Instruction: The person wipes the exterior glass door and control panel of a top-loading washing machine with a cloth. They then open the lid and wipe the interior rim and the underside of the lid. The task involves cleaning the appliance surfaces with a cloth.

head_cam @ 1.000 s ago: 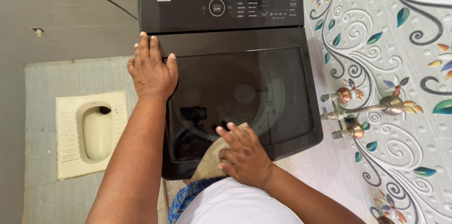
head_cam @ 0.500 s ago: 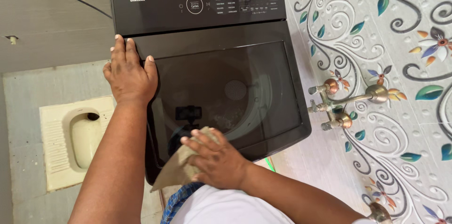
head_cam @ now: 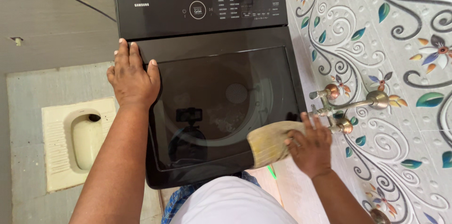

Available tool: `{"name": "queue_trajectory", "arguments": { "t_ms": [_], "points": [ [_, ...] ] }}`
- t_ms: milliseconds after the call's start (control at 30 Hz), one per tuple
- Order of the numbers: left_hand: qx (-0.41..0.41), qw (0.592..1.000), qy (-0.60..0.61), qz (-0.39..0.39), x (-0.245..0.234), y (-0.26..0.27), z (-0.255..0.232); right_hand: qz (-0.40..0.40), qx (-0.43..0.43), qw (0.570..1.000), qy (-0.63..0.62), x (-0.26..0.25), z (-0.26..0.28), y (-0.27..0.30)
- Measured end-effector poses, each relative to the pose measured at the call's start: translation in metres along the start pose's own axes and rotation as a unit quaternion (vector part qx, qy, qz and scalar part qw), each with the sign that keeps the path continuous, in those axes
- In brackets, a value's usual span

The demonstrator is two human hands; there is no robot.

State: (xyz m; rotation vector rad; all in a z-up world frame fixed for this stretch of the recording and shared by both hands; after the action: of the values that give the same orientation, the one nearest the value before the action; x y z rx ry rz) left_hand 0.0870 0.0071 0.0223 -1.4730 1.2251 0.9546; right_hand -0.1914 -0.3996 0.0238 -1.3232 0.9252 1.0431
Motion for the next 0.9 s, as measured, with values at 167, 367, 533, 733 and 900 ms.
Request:
{"name": "queue_trajectory", "arguments": {
  "t_ms": [167,367,533,733,900],
  "points": [
    [0.008,1.000,0.000,-0.012,-0.001,-0.001,-0.001,-0.007,0.092,0.996,0.019,-0.001,-0.038,0.003],
    [0.007,1.000,0.014,-0.019,-0.003,0.005,0.000,0.007,0.162,0.987,0.009,0.007,-0.043,0.005],
    [0.013,0.999,0.005,-0.029,-0.003,0.003,0.001,0.029,0.194,0.979,-0.056,0.017,-0.037,0.018],
    [0.021,0.999,0.017,-0.037,-0.004,0.006,0.001,0.038,0.194,0.972,-0.129,0.026,-0.041,0.009],
    [0.028,0.999,0.014,-0.042,-0.005,0.006,0.001,0.067,0.212,0.967,-0.128,0.036,-0.043,-0.019]
  ]
}}
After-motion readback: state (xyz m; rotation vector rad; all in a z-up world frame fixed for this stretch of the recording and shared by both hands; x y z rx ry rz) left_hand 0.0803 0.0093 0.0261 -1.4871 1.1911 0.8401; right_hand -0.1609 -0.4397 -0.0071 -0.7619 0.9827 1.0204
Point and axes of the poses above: each hand's wrist, its own y-axis away from the middle knuckle, its own x-axis out of the palm, z = x × y, the point moved 9 cm from there along -y, towards the middle knuckle, and after that the axes turned 13 degrees about -y, right-handed, at the moved point
